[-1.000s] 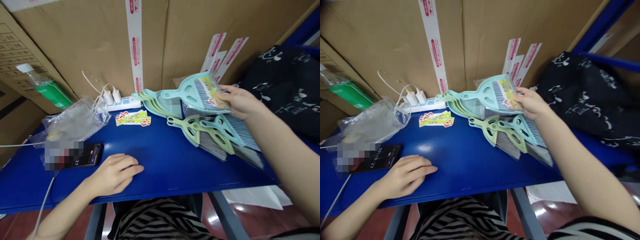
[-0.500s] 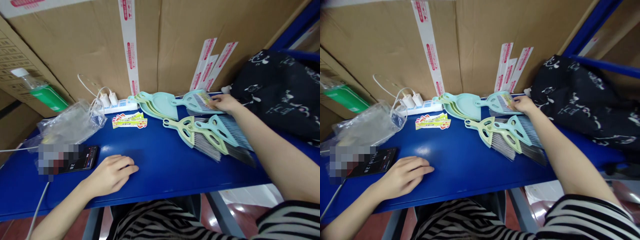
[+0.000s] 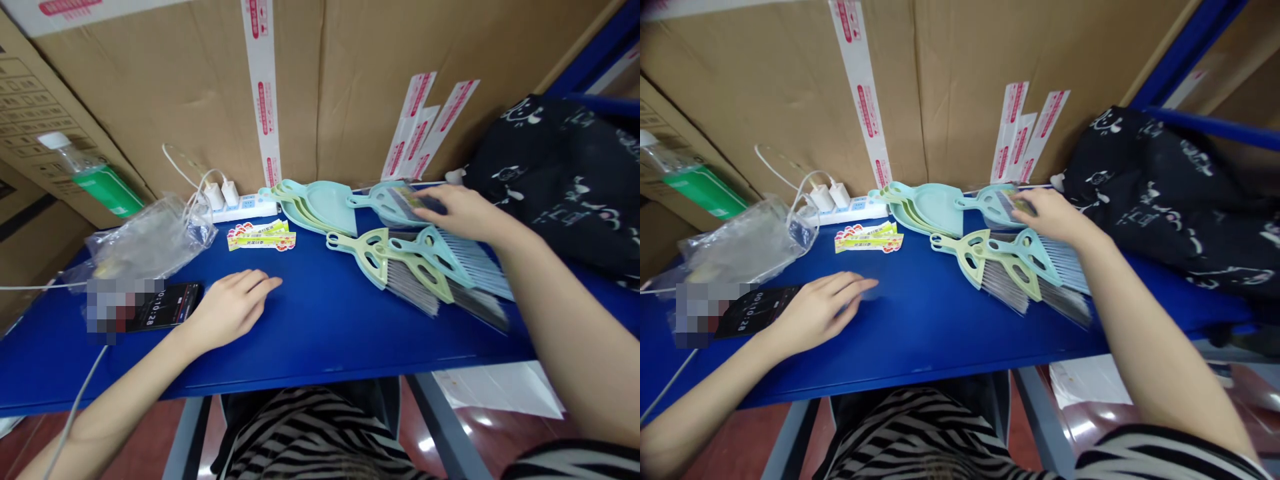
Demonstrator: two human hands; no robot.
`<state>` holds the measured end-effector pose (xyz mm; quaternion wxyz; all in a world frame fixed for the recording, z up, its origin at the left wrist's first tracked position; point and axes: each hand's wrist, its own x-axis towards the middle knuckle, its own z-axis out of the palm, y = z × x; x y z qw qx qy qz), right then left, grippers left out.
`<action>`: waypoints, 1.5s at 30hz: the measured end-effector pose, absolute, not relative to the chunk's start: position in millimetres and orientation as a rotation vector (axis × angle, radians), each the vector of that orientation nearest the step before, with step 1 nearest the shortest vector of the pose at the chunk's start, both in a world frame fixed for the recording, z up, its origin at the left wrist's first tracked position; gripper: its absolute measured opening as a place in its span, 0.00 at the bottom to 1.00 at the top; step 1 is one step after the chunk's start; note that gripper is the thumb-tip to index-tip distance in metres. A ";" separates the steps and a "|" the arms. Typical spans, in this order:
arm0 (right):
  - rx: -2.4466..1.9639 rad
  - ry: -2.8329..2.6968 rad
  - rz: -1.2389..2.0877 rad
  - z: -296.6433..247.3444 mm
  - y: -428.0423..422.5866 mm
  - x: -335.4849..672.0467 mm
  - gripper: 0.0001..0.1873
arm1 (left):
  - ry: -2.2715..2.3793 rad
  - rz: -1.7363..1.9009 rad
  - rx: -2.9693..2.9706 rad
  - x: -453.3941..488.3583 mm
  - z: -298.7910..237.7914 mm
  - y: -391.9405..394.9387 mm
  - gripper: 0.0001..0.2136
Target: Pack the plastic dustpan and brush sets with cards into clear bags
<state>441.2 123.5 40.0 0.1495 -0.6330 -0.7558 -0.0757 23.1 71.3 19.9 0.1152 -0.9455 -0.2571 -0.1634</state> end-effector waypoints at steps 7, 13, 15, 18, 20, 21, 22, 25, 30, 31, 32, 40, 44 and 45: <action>-1.726 -2.161 0.098 44.3 67.6 417.9 0.15 | -0.928 -0.484 -2.751 85.2 27.7 110.8 0.18; -1.696 -2.094 0.117 35.4 61.1 411.5 0.13 | -0.960 -0.431 -2.705 141.0 24.2 160.9 0.18; -1.694 -2.123 0.174 36.2 60.9 413.5 0.15 | -0.927 -0.390 -2.714 149.4 23.2 172.3 0.15; -1.703 -2.136 0.224 37.5 60.0 415.6 0.18 | -0.886 -0.342 -2.714 155.9 24.3 182.0 0.11; -1.729 -2.163 0.249 37.3 59.7 415.6 0.19 | -0.869 -0.335 -2.703 158.2 26.5 184.6 0.09; -1.751 -2.175 0.250 36.8 59.8 415.2 0.19 | -0.860 -0.338 -2.698 158.9 27.6 185.1 0.09; -1.776 -2.180 0.241 36.2 59.9 414.8 0.19 | -0.848 -0.344 -2.695 159.3 28.7 185.3 0.09; -1.833 -2.175 0.194 33.9 59.9 414.1 0.21 | -0.809 -0.375 -2.685 157.2 30.5 183.3 0.10; -1.767 -2.190 0.233 34.1 57.2 414.7 0.23 | -0.766 -0.438 -2.640 136.5 31.9 170.0 0.11; -1.735 -2.193 0.249 34.8 56.4 414.6 0.23 | -0.762 -0.447 -2.630 129.2 33.2 165.5 0.11; -1.708 -2.195 0.255 35.6 55.8 414.3 0.23 | -0.758 -0.457 -2.619 120.9 35.0 160.3 0.12; -1.616 -2.171 -0.003 36.9 58.8 405.8 0.21 | -0.485 -0.458 -2.598 48.9 49.9 99.3 0.16; -1.538 -2.192 -0.194 36.4 60.2 394.4 0.24 | -0.390 -0.446 -2.699 32.6 42.8 72.1 0.15; -1.516 -2.204 -0.232 37.0 59.5 388.9 0.25 | -0.383 -0.450 -2.731 31.0 40.0 67.6 0.15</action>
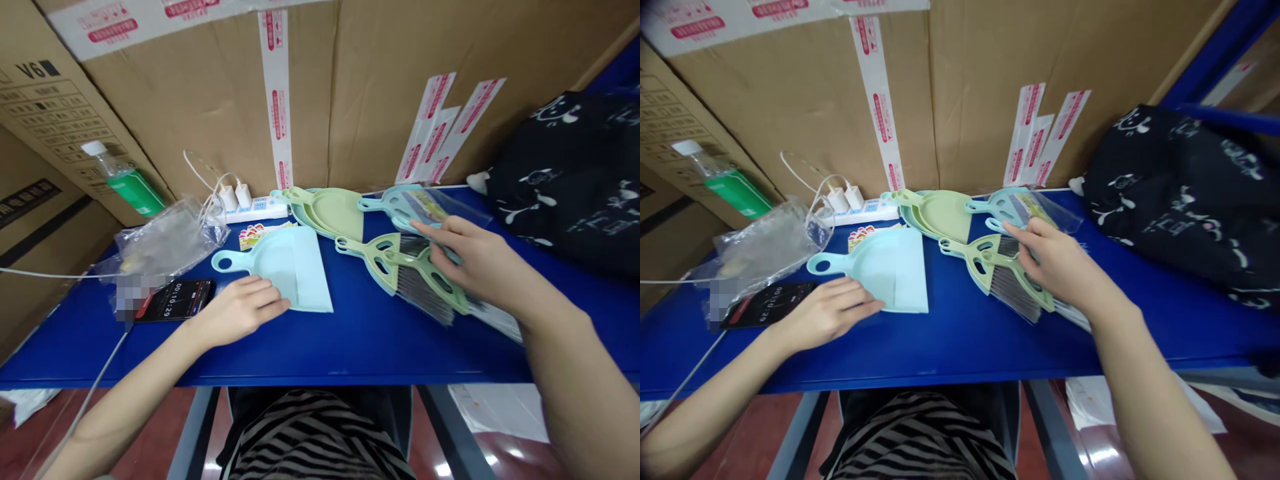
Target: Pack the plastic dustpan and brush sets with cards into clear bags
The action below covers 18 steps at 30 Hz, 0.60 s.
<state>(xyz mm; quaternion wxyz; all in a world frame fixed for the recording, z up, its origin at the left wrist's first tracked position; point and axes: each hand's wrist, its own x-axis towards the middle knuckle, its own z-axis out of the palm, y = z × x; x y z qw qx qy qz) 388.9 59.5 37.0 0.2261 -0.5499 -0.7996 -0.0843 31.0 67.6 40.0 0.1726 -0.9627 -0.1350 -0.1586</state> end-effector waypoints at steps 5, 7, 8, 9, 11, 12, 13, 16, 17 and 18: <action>-1.344 -2.297 -0.374 40.6 50.4 341.5 0.26 | -0.315 -0.495 -2.844 31.3 24.5 56.3 0.16; -1.264 -2.363 -0.357 40.2 47.1 315.6 0.26 | -0.286 -0.515 -2.858 33.8 17.5 53.3 0.15; -1.233 -2.405 -0.333 39.5 46.0 301.9 0.26 | -0.274 -0.518 -2.865 35.1 14.2 51.5 0.14; -1.251 -2.444 -0.288 38.5 45.3 288.3 0.28 | -0.261 -0.515 -2.876 36.1 11.4 49.7 0.13; -1.229 -2.557 -0.198 35.9 44.9 262.6 0.31 | -0.229 -0.524 -2.918 36.3 9.2 46.8 0.11; -1.230 -2.605 -0.166 34.4 44.9 251.1 0.32 | -0.216 -0.547 -2.944 35.0 10.2 46.1 0.09; -1.218 -2.648 -0.147 33.1 44.9 240.9 0.33 | -0.218 -0.596 -2.966 32.4 12.8 46.3 0.09; -1.184 -2.705 -0.091 30.0 44.3 217.9 0.34 | -0.463 -0.859 -2.912 18.3 27.4 52.5 0.13; -1.185 -2.705 -0.070 29.3 43.8 212.4 0.35 | -0.674 -0.937 -2.835 12.5 32.7 56.1 0.14; -1.191 -2.702 -0.049 28.7 43.2 207.4 0.35 | -0.941 -0.938 -2.745 7.1 37.2 60.1 0.15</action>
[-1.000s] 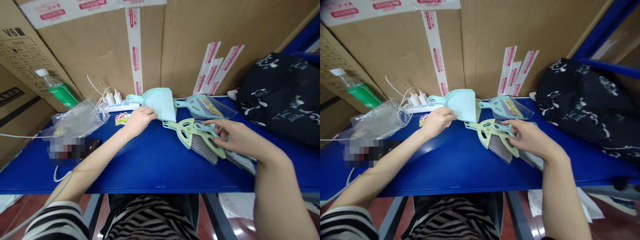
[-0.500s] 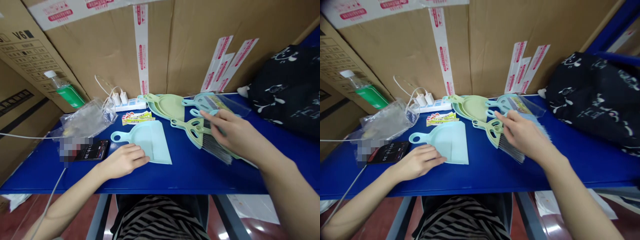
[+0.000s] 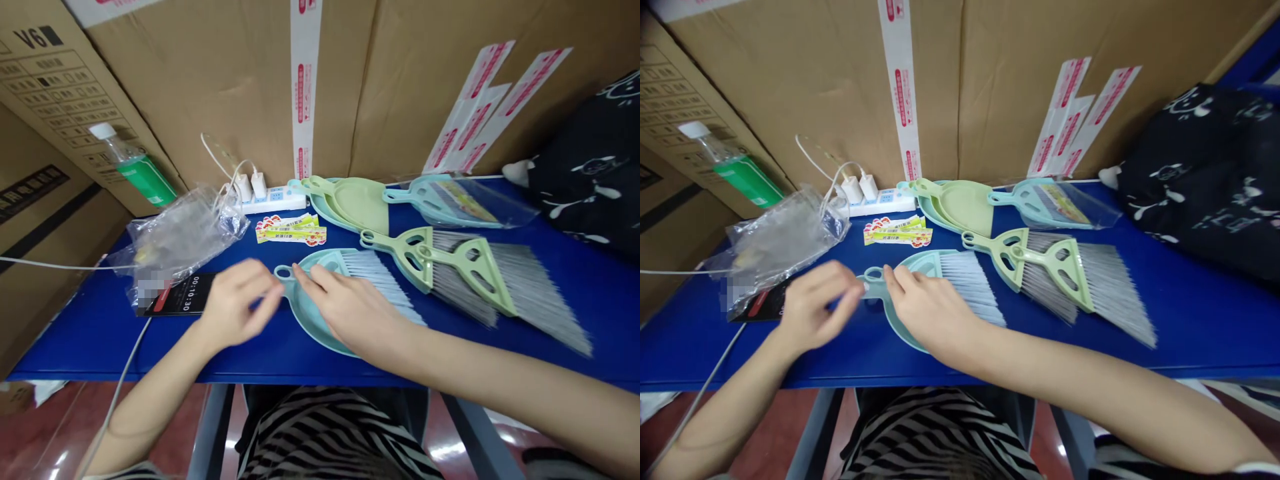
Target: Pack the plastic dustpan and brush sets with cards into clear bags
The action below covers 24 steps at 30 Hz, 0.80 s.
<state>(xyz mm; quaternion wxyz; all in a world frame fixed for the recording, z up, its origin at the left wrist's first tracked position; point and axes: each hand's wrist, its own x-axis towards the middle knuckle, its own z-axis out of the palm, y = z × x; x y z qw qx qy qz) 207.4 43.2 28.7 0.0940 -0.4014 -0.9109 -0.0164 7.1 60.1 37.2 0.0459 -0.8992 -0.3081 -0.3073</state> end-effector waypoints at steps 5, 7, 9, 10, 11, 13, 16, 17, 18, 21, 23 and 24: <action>-1.226 -2.761 0.050 24.7 40.3 185.2 0.35 | -1.625 -0.413 -2.750 -3.1 39.8 73.1 0.19; -1.222 -2.793 0.105 22.3 40.5 179.5 0.35 | -1.690 -0.303 -2.881 -0.6 35.6 73.8 0.19; -1.158 -2.794 0.217 20.4 42.5 180.0 0.32 | -1.711 -0.317 -3.001 1.0 32.7 74.3 0.19; -1.097 -2.774 0.290 19.8 44.4 183.2 0.29 | -1.707 -0.339 -3.055 0.8 32.0 74.9 0.19; -1.024 -2.739 0.348 19.5 46.6 188.4 0.26 | -1.695 -0.359 -3.100 -0.2 31.7 75.9 0.18; -0.874 -2.659 0.375 19.6 52.0 203.7 0.21 | -1.662 -0.390 -3.169 -3.4 31.6 78.5 0.15; -0.785 -2.621 0.204 17.5 59.2 231.3 0.19 | -1.717 -0.421 -3.232 -7.5 31.4 81.8 0.14; -0.788 -2.634 0.163 15.4 60.6 239.3 0.20 | -1.774 -0.422 -3.266 -8.0 31.1 82.6 0.14; -0.787 -2.668 0.139 12.5 61.5 246.1 0.24 | -1.836 -0.408 -3.315 -8.1 30.7 83.4 0.14; -0.780 -2.803 0.145 0.6 61.6 257.6 0.32 | -2.001 -0.345 -3.489 -7.0 28.5 85.8 0.17; -0.791 -2.859 0.198 -6.5 61.0 259.4 0.33 | -2.081 -0.352 -3.574 -6.3 26.7 87.8 0.19; -0.794 -2.870 0.227 -9.0 60.9 259.5 0.33 | -2.117 -0.376 -3.599 -6.2 25.8 88.8 0.19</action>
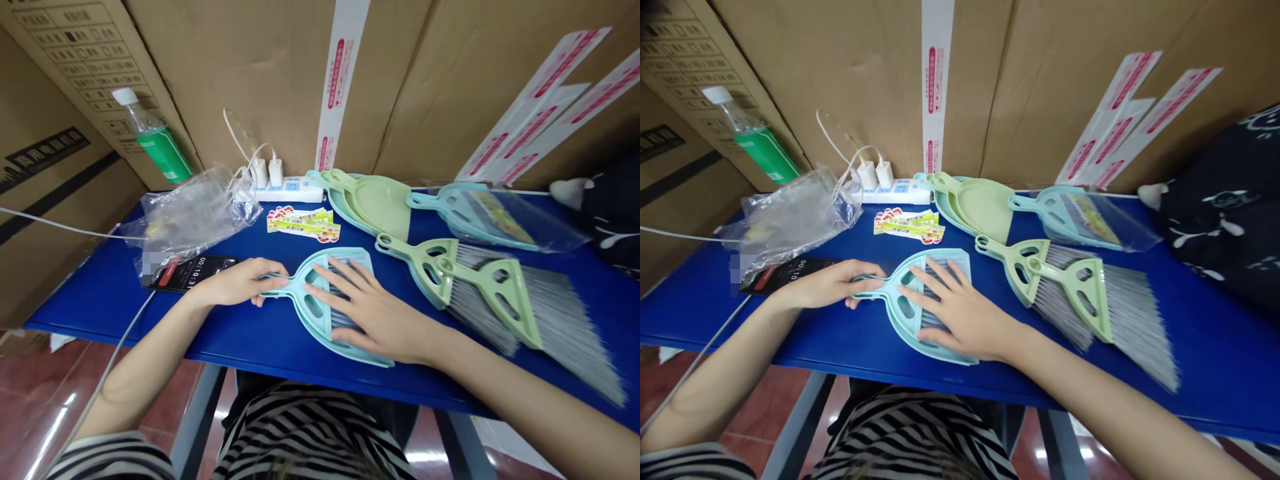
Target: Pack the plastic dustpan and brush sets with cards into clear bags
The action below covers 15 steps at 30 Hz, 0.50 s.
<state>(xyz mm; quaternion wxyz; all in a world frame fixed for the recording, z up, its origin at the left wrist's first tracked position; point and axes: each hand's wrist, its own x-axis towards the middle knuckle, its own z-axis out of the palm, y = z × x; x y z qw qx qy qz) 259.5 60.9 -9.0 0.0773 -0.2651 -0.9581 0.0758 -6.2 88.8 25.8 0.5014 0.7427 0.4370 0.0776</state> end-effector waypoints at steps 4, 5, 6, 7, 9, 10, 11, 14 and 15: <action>-0.787 -2.861 0.298 -11.1 62.2 259.5 0.34 | 1.018 0.188 1.700 -5.7 24.6 91.5 0.19; -0.783 -2.858 0.309 -10.3 62.6 259.9 0.34 | 1.011 0.184 1.685 -5.4 24.8 92.0 0.19; -0.780 -2.858 0.317 -9.4 62.9 260.4 0.34 | 1.005 0.181 1.671 -5.1 25.1 92.5 0.19; -0.776 -2.859 0.324 -8.3 63.0 261.0 0.33 | 1.001 0.181 1.658 -4.7 25.5 93.0 0.19; -0.769 -2.864 0.334 -6.4 63.0 262.0 0.33 | 0.995 0.178 1.634 -4.1 26.1 94.0 0.18; -0.770 -2.866 0.338 -5.6 63.0 262.4 0.33 | 0.994 0.176 1.623 -3.8 26.1 94.5 0.18; -0.774 -2.867 0.341 -5.2 62.9 262.8 0.33 | 0.993 0.174 1.612 -3.6 26.0 94.8 0.18; -0.782 -2.870 0.370 -5.2 62.9 263.3 0.33 | 0.997 0.178 1.587 -2.9 24.9 95.1 0.19; -0.778 -2.874 0.386 -5.7 62.9 263.3 0.33 | 1.002 0.186 1.584 -2.6 24.3 94.9 0.19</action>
